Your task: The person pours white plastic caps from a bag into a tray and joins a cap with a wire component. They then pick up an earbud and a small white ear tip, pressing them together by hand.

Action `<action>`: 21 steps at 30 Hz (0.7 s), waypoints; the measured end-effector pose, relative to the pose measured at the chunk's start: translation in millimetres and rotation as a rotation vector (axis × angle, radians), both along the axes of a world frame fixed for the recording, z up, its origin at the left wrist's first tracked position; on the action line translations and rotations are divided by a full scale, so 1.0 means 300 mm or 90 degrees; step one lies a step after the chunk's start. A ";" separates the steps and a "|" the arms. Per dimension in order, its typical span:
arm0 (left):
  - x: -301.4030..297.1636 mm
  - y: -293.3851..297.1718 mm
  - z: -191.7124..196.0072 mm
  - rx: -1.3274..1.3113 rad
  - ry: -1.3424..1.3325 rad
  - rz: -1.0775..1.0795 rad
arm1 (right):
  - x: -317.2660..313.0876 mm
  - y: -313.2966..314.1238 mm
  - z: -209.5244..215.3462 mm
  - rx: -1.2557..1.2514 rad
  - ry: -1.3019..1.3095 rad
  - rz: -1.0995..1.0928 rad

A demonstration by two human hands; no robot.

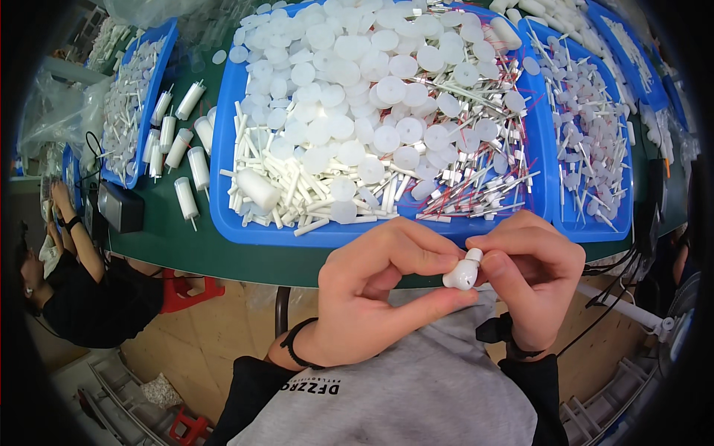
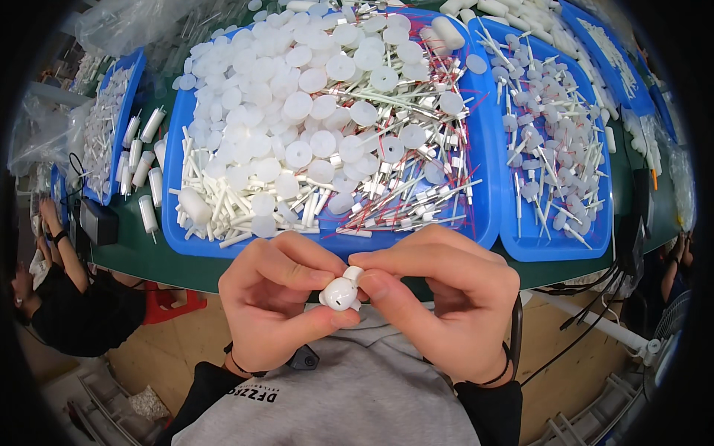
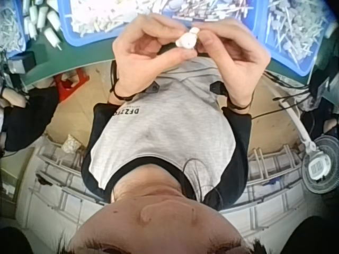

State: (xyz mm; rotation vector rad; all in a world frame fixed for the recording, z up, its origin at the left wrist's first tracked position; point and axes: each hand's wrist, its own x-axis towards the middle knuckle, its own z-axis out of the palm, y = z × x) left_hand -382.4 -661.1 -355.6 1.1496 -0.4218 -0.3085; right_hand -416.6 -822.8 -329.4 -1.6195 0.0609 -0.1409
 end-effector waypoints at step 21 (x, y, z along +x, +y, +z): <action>-0.018 0.008 0.001 0.001 0.017 0.069 | 0.024 -0.019 0.010 -0.233 -0.202 0.097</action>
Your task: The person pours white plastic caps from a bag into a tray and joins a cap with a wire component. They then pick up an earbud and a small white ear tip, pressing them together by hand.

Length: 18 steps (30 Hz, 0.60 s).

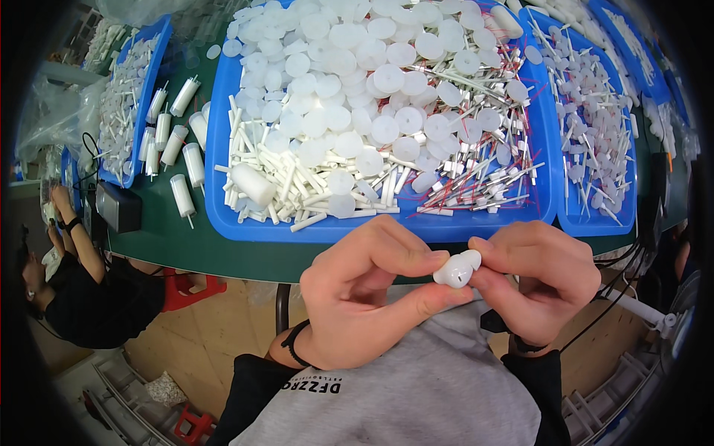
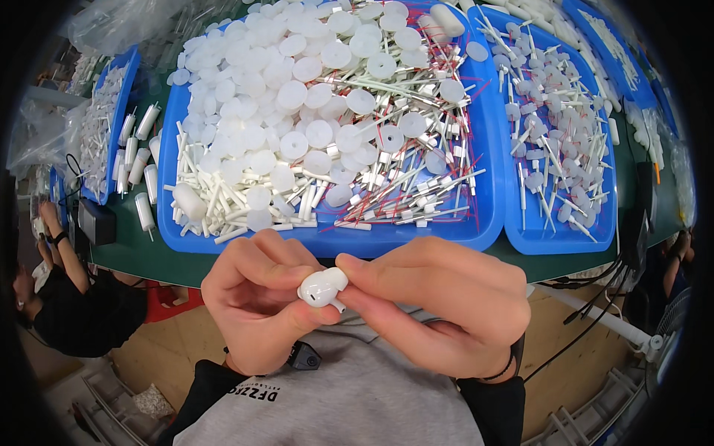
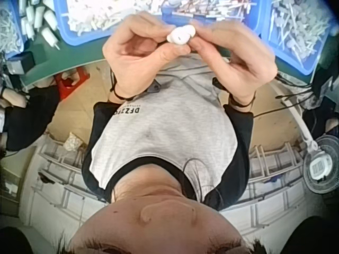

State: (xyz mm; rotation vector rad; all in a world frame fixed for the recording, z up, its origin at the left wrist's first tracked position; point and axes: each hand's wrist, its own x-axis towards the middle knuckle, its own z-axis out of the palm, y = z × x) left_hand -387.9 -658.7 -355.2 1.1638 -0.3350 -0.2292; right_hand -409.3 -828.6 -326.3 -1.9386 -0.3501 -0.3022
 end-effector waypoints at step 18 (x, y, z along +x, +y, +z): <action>0.007 -0.002 -0.016 -0.048 -0.031 0.041 | -0.001 0.016 -0.007 -0.028 -0.015 0.010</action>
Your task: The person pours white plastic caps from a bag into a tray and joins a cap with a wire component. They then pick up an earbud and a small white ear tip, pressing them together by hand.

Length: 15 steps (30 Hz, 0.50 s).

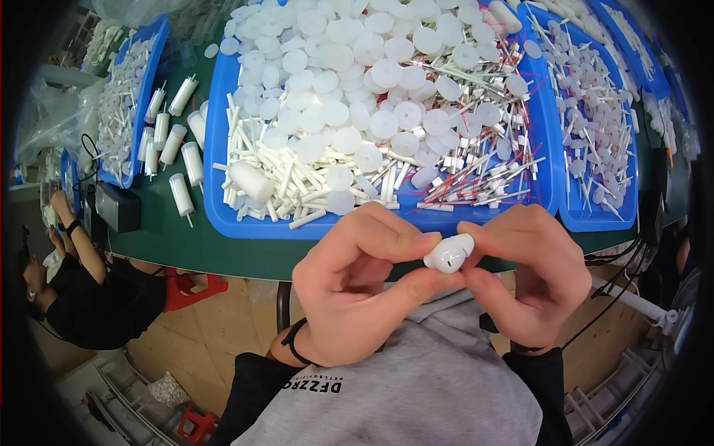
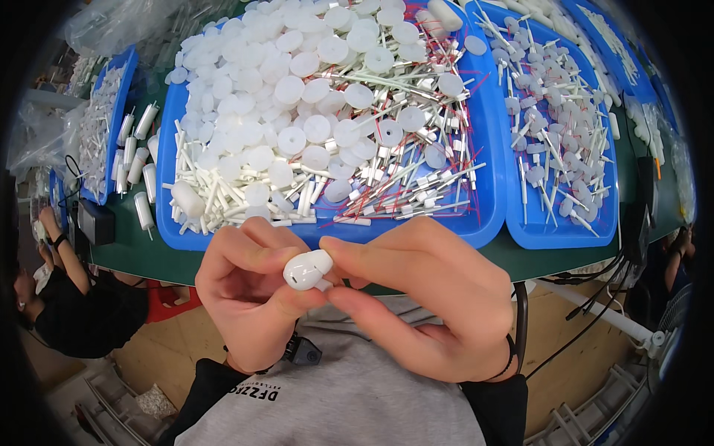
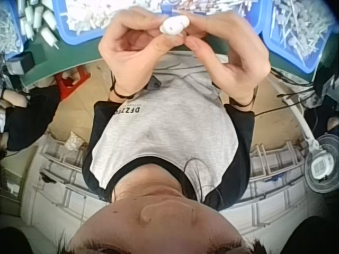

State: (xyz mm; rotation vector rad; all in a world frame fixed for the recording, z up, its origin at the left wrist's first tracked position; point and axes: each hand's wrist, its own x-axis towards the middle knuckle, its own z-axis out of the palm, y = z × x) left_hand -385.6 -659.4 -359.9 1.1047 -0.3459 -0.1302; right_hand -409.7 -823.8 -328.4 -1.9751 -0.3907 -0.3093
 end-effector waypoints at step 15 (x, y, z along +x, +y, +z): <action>0.016 0.005 -0.009 -0.205 0.163 -0.193 | 0.000 -0.003 0.009 0.015 -0.001 -0.016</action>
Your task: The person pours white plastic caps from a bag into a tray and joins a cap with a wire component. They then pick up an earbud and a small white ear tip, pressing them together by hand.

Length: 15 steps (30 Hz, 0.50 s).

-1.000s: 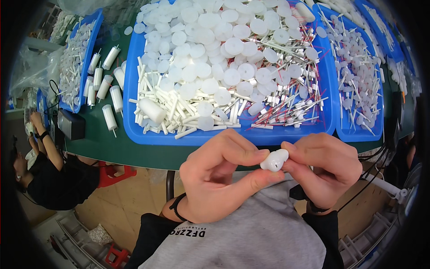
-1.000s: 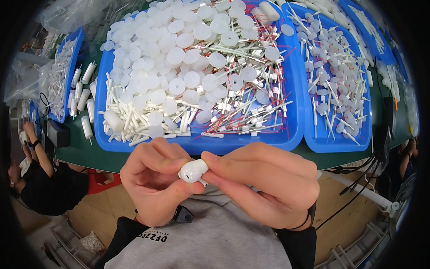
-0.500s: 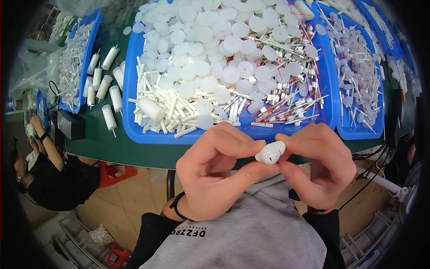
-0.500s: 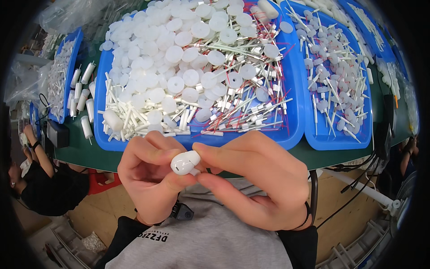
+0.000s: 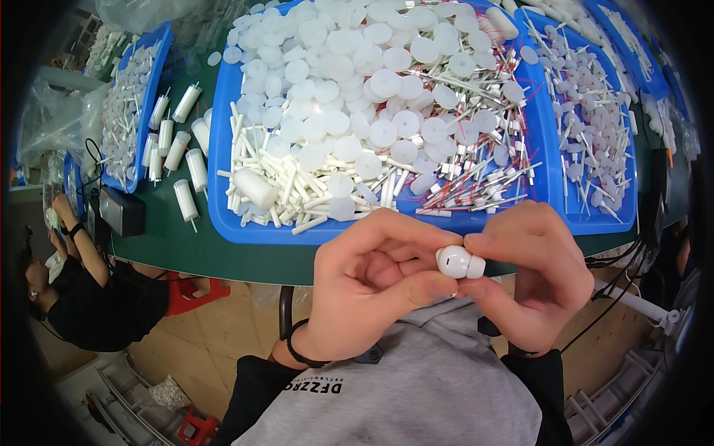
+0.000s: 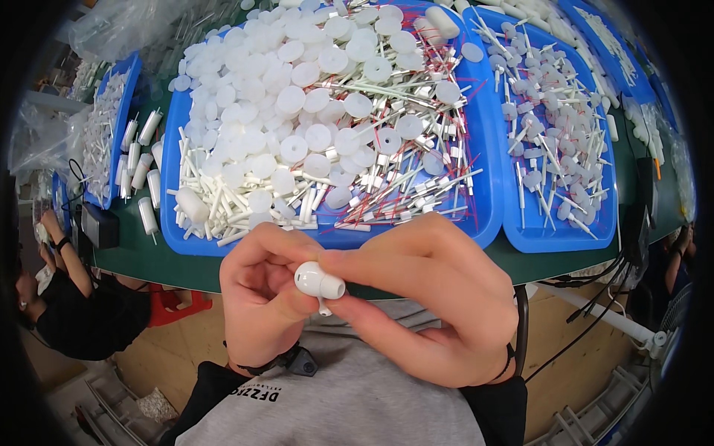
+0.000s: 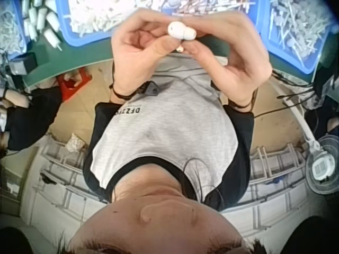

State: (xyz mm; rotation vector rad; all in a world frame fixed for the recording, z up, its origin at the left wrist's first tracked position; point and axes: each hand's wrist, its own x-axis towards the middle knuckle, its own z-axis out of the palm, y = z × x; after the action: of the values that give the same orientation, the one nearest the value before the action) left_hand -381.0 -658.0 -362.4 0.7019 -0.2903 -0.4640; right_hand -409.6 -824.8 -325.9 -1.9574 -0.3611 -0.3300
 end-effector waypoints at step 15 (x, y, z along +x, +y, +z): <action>0.003 -0.007 0.068 0.129 0.163 -0.082 | -0.006 0.000 -0.016 -0.095 -0.188 -0.006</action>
State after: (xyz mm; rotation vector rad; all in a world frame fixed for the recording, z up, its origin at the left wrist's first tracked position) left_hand -379.9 -660.1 -342.0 0.8134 -0.0475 -0.7067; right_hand -411.3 -824.9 -330.8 -2.0590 -0.5813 -0.6157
